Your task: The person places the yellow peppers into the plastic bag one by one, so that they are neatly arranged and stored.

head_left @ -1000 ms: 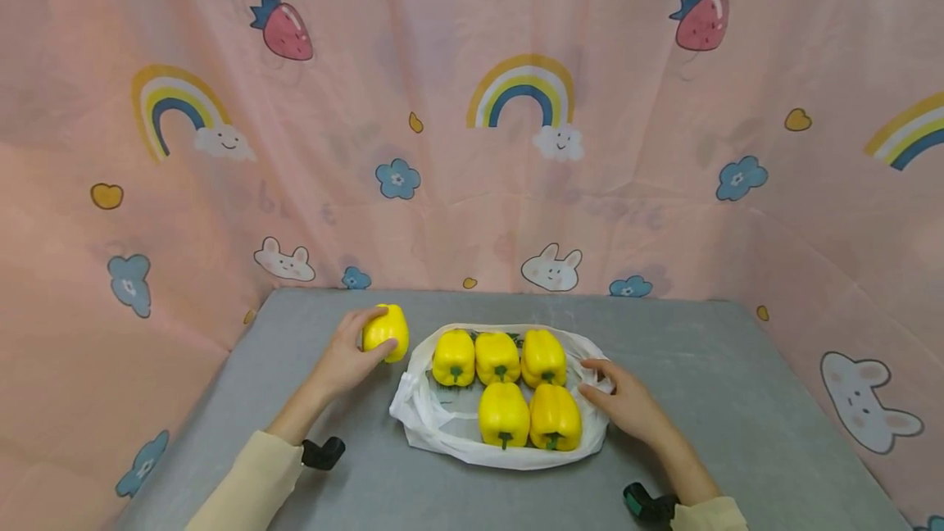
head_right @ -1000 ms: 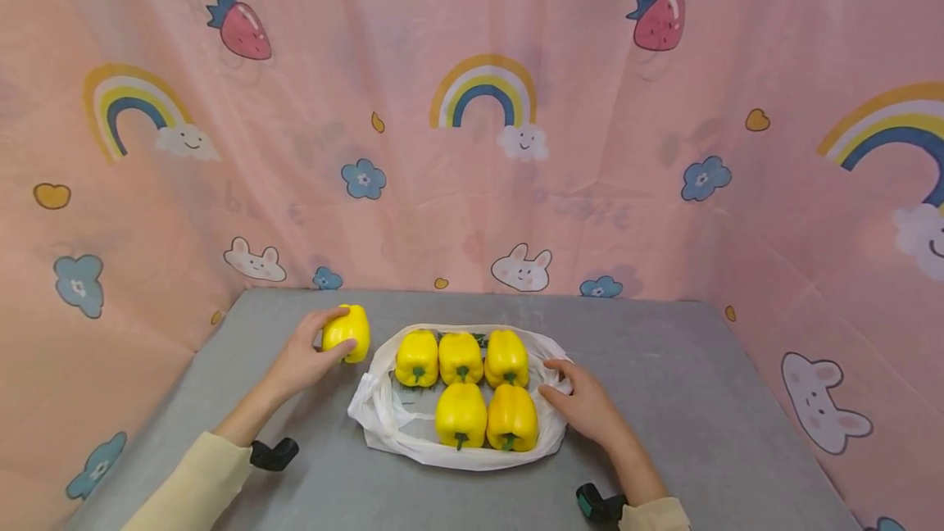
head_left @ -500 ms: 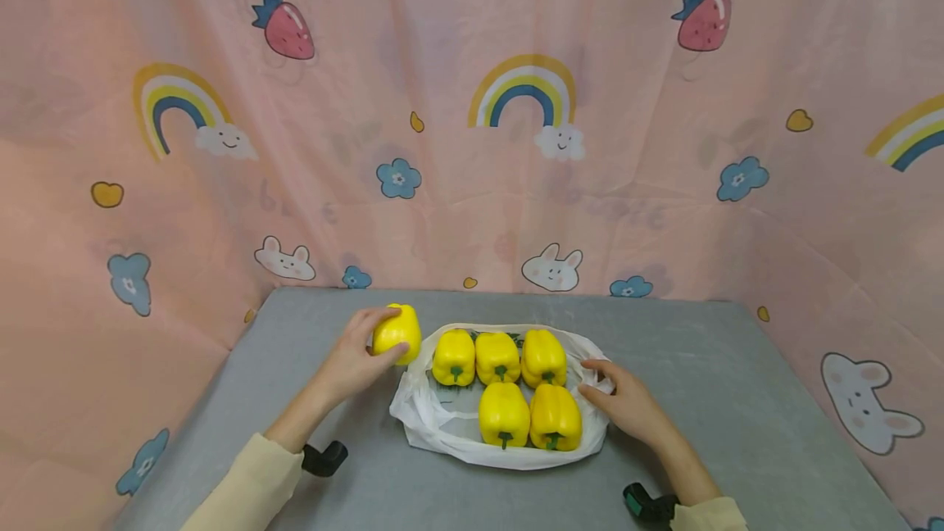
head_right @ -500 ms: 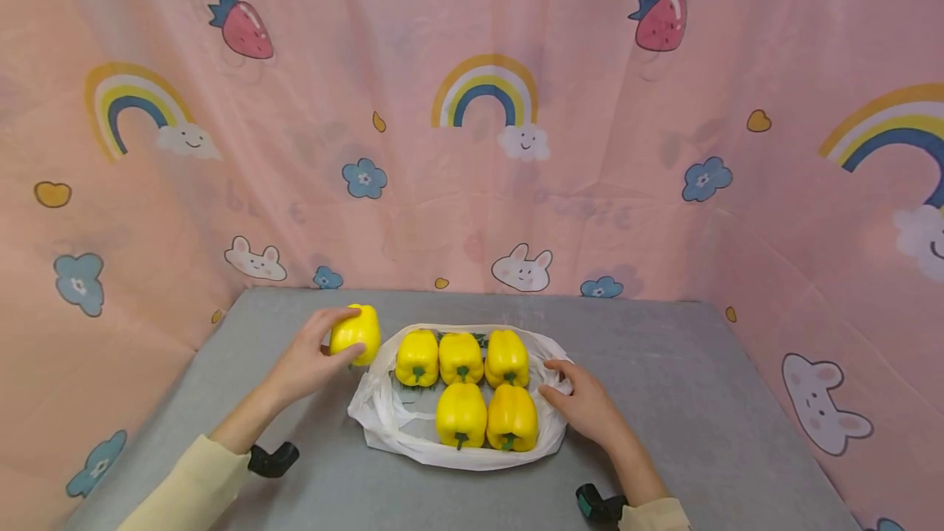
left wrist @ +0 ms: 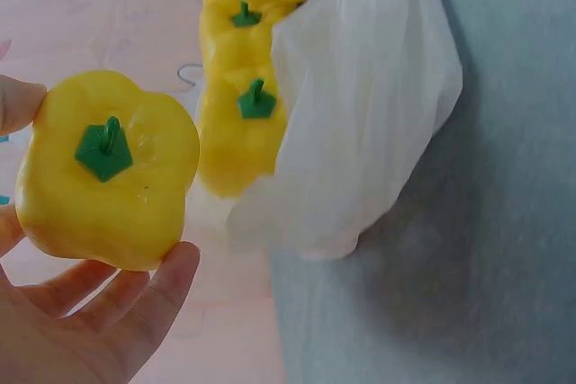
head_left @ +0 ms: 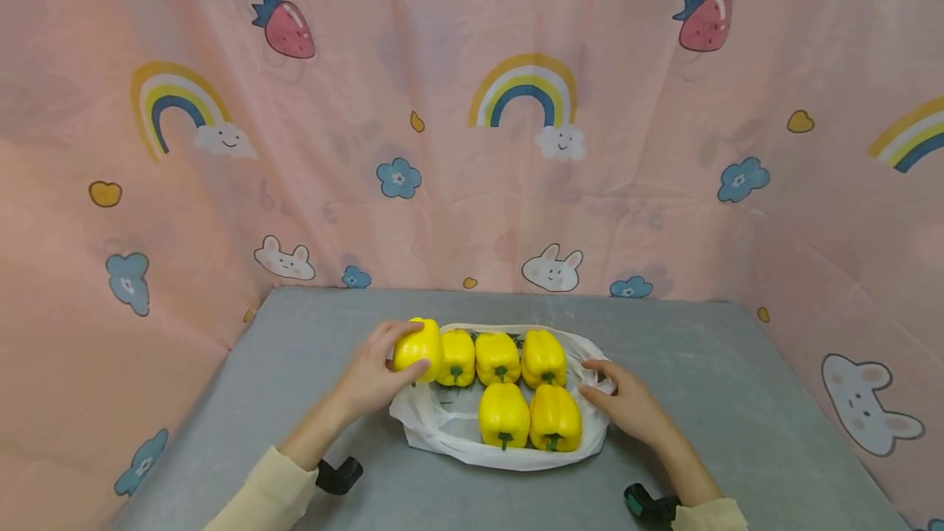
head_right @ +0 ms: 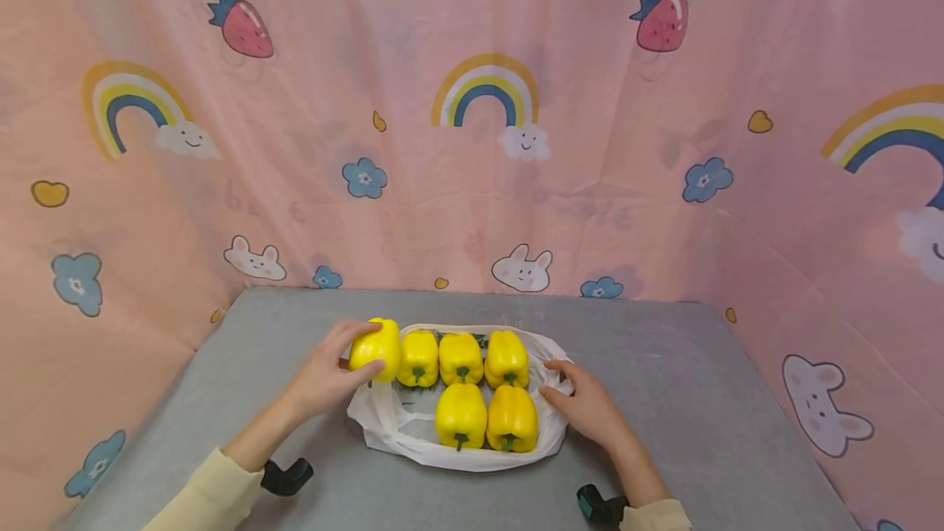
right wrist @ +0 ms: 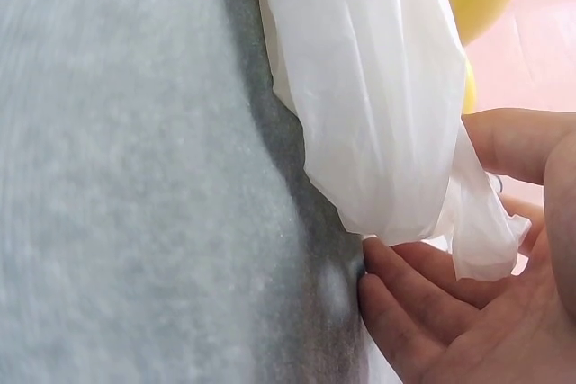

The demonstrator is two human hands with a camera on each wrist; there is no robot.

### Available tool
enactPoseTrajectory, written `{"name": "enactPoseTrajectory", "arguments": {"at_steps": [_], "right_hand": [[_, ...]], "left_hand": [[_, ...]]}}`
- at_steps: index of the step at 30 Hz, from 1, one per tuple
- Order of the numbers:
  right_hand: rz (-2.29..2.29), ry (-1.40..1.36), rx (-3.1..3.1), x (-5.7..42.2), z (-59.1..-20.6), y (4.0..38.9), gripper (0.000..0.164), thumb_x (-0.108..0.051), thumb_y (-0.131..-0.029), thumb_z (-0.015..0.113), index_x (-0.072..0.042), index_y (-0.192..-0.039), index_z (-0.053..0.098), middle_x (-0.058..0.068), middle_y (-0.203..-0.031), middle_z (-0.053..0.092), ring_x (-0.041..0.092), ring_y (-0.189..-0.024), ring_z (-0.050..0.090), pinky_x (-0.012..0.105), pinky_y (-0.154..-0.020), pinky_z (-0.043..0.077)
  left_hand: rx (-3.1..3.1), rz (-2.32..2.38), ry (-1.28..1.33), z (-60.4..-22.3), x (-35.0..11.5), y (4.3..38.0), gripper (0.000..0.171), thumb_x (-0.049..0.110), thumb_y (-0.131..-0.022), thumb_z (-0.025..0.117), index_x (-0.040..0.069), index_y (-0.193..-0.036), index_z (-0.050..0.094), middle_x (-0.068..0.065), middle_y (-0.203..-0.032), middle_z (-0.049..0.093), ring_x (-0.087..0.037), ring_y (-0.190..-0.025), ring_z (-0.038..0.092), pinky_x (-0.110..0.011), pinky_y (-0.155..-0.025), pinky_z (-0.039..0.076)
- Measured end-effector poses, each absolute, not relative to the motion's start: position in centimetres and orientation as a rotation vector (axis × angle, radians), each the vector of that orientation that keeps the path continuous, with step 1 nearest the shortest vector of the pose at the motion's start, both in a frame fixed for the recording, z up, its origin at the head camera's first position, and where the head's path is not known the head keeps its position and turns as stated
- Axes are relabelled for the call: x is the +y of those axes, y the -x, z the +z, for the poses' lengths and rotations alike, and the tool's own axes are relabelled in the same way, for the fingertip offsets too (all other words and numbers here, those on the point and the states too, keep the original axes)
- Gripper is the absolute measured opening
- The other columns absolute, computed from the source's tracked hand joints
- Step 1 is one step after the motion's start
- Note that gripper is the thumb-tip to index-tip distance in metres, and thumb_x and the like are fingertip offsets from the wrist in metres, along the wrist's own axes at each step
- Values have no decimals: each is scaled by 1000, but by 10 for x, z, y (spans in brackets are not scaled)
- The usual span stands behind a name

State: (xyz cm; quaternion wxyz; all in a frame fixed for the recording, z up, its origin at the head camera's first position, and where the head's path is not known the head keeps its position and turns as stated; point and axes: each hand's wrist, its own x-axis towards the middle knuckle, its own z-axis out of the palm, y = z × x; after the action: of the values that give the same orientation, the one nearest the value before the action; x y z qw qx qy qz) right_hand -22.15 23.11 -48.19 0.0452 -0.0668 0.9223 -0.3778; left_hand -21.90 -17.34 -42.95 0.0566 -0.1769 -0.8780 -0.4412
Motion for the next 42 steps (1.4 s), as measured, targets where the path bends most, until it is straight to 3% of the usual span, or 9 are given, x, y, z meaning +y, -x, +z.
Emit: {"name": "enactPoseTrajectory", "arguments": {"at_steps": [6, 27, 33, 42], "right_hand": [[-1148, 197, 2818, 231, -480, 220, 54, -36, -98, 67, -3, -140, 57, 16, -127, 61, 24, -98, 55, 38, -77, 48], [-1145, 210, 2832, 232, -480, 220, 53, -36, -99, 67, -4, -140, 58, 19, -131, 60, 28, -104, 57, 44, -82, 50], [-1146, 203, 2825, 232, -479, 220, 54, -36, -99, 67, -4, -140, 57, 19, -130, 61, 25, -98, 56, 39, -76, 49], [-1156, 189, 2819, 232, -481, 221, 53, -36, -98, 68, -5, -140, 58, 16, -127, 61, 23, -95, 55, 36, -75, 47]], "left_hand": [[-2678, -1389, 571, -435, -164, 211, 52, 30, -92, 76, 18, -140, 59, -4, -135, 52, -23, -110, 56, -26, -82, 55], [-2726, -1414, 645, -449, -148, 197, 54, 39, -93, 74, 17, -140, 58, -3, -135, 52, -17, -106, 55, -27, -81, 55], [-2786, -1413, 636, -454, -146, 194, 54, 45, -94, 71, 20, -140, 57, -2, -138, 52, -19, -109, 55, -26, -81, 55], [-2814, -1407, 629, -463, -143, 191, 53, 47, -95, 69, 20, -140, 58, -4, -139, 52, -22, -116, 53, -42, -93, 52]]}}
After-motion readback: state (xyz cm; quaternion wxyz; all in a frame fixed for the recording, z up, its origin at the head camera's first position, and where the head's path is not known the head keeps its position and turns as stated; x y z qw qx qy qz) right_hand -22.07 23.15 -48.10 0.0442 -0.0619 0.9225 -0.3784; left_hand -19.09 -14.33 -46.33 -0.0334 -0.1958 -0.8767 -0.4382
